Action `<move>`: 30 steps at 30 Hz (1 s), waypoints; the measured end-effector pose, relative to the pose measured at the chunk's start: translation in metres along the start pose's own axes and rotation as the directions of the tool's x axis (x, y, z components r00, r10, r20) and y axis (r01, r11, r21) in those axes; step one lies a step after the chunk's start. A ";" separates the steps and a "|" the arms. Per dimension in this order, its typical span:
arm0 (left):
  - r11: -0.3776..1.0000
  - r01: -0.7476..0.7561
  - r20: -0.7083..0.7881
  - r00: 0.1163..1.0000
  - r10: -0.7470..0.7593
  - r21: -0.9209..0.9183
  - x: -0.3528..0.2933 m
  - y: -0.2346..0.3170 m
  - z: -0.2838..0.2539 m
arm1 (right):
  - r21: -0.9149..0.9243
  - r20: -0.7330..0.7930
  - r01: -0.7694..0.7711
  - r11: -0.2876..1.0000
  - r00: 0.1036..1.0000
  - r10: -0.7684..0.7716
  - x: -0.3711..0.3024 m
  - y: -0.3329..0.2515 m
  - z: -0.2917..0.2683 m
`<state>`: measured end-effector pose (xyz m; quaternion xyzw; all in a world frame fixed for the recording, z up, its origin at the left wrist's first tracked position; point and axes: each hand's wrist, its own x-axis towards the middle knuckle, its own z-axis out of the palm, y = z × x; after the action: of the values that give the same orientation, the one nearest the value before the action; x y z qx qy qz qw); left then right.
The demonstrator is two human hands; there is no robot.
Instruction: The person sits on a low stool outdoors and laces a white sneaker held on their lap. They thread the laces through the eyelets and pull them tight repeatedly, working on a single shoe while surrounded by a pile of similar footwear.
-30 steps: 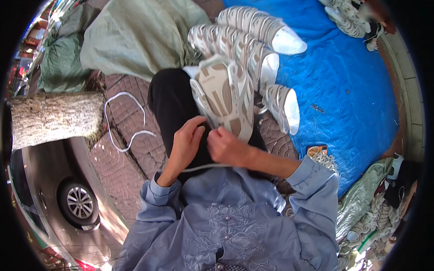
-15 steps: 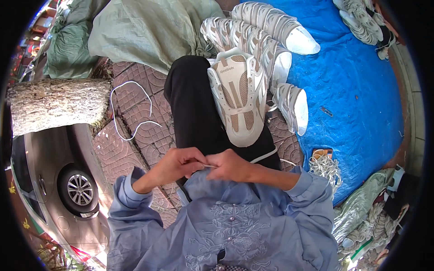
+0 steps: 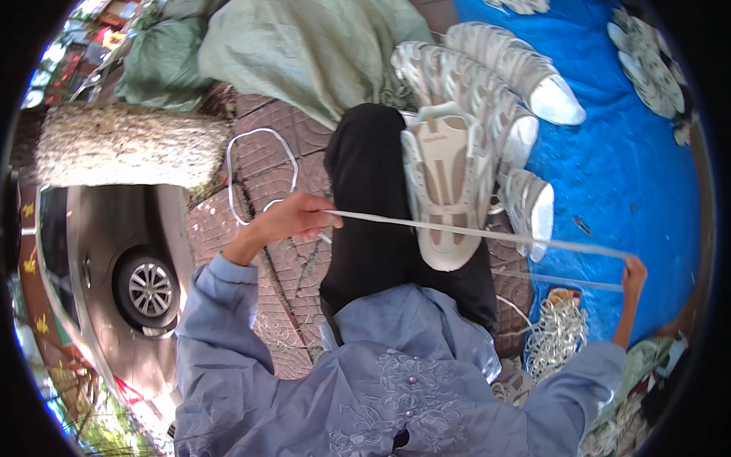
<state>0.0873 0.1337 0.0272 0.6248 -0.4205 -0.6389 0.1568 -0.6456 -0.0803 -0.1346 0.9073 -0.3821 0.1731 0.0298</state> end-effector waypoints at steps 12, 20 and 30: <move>0.964 0.124 -0.211 0.975 -0.074 0.235 -0.016 -0.005 -0.060 | 0.180 0.319 -0.971 0.158 0.210 0.924 -0.199 0.078 -0.040; 0.998 0.005 -0.158 0.987 0.004 0.058 -0.013 0.030 -0.056 | -0.657 0.385 -0.444 0.610 0.498 0.777 -0.079 0.044 -0.044; 0.704 0.050 0.215 0.965 0.148 -0.709 0.062 0.062 0.075 | 0.551 -0.275 0.581 0.599 0.804 -0.527 0.274 -0.392 -0.042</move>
<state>-0.0134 0.0777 0.0211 0.4172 -0.1761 -0.8217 0.3460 -0.2046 0.0177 0.0278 0.9313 -0.0027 0.3065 -0.1969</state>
